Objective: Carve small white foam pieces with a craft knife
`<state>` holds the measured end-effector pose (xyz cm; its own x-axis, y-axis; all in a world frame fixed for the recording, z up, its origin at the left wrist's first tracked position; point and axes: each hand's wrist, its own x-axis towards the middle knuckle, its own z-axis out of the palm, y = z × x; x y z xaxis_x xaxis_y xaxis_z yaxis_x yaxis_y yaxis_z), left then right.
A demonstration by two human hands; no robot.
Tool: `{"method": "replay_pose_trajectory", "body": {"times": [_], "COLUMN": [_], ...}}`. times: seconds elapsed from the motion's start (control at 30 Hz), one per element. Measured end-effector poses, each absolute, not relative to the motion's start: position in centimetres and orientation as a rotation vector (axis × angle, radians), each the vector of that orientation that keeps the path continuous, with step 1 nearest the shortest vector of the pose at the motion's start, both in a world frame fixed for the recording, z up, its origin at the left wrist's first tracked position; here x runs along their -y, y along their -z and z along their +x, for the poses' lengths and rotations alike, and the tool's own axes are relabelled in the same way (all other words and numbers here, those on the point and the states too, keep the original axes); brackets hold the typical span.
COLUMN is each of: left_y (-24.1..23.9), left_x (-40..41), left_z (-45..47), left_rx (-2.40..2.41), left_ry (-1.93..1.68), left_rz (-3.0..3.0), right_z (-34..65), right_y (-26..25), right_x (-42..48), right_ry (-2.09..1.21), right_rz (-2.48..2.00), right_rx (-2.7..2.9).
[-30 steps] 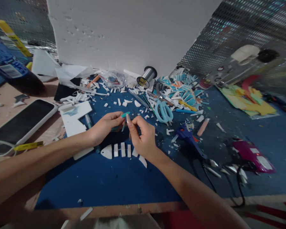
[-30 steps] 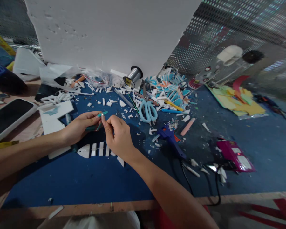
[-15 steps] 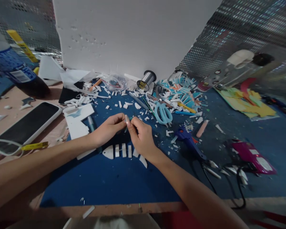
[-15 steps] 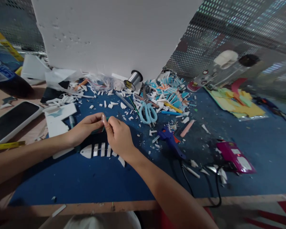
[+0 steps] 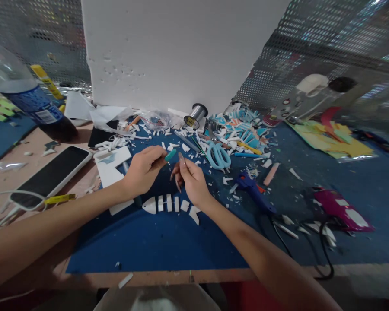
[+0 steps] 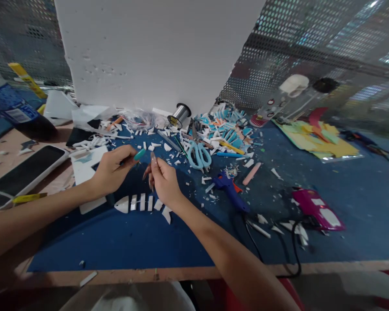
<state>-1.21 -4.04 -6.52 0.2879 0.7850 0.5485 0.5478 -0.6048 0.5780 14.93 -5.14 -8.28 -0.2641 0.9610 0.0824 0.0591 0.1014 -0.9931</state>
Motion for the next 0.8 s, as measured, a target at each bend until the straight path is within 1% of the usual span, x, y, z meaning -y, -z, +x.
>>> {"method": "replay_pose_trajectory", "body": {"times": [0.23,0.37,0.47,0.63,0.8], "left_y": [5.0,4.3,4.1,3.8,4.2], "left_x": [3.7,3.6,3.6,3.7,3.3], "left_z": [-1.5,-1.7,-1.7,-1.7,-1.8], "left_rx": [-1.121,-1.042,-1.055,-1.243,-1.355], "left_ry": [-1.355,-1.414,-1.403,-1.269,-1.173], "left_rz": [2.707,2.848,2.86,2.772,2.71], "right_z": [14.9,14.9,14.9,15.1,15.4], "right_y": [8.0,7.9,7.8,7.3,7.0], "right_x": [4.6,4.4,4.5,4.8,4.7], "right_ry": [-1.439,-1.42,-1.378,-1.445,-1.366], "right_rz": [-0.898,-0.877,-0.829,-0.795,-0.86], "right_rx": [1.462,1.439,1.481,1.528,1.607]}}
